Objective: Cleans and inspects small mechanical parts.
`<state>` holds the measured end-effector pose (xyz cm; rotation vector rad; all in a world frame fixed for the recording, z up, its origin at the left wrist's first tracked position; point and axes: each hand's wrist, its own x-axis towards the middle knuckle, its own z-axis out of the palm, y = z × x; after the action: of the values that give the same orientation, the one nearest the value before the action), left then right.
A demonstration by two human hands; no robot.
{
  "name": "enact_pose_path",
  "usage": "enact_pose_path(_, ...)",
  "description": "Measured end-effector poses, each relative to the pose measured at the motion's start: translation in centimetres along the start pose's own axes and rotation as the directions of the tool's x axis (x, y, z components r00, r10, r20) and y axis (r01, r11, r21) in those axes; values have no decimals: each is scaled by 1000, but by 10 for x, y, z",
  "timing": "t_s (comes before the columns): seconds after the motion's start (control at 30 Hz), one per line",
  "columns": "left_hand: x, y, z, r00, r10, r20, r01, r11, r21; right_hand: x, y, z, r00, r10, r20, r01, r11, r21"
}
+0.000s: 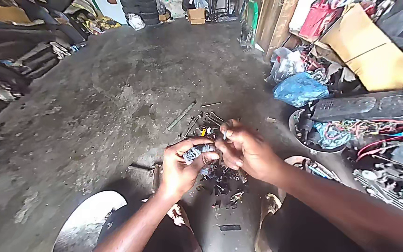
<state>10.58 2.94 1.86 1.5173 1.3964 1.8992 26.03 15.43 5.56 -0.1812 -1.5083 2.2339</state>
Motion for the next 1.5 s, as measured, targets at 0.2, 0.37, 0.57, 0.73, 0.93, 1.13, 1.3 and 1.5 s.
enact_pose_path(0.2,-3,4,-3,996,-64,58,61,997,55,-2,-1,-13,987,-152,60,159,816,-555)
enact_pose_path(0.37,-4,6,-7,995,-48,91,40,995,90,-7,-6,-21,965,-179,192,260,570,-780)
enact_pose_path(0.57,-4,7,-7,988,-66,138,53,994,95,-12,-2,-18,942,-127,311,332,206,-920)
enact_pose_path(0.73,-4,7,-7,984,-77,159,56,989,134,-6,-9,-28,939,-40,341,339,263,-903)
enact_pose_path(0.93,-7,5,-4,989,-79,123,50,974,221,-13,-1,-24,943,-40,330,326,297,-898)
enact_pose_path(1.13,-5,1,-2,979,-78,187,19,954,300,-16,1,-30,981,-49,189,182,586,-790)
enact_pose_path(1.3,-6,-2,-4,936,-241,258,207,966,153,-18,1,-36,993,119,-1,-107,892,-439)
enact_pose_path(1.5,-11,-2,-3,888,-335,314,333,941,61,-27,4,-38,985,174,23,-138,852,-505)
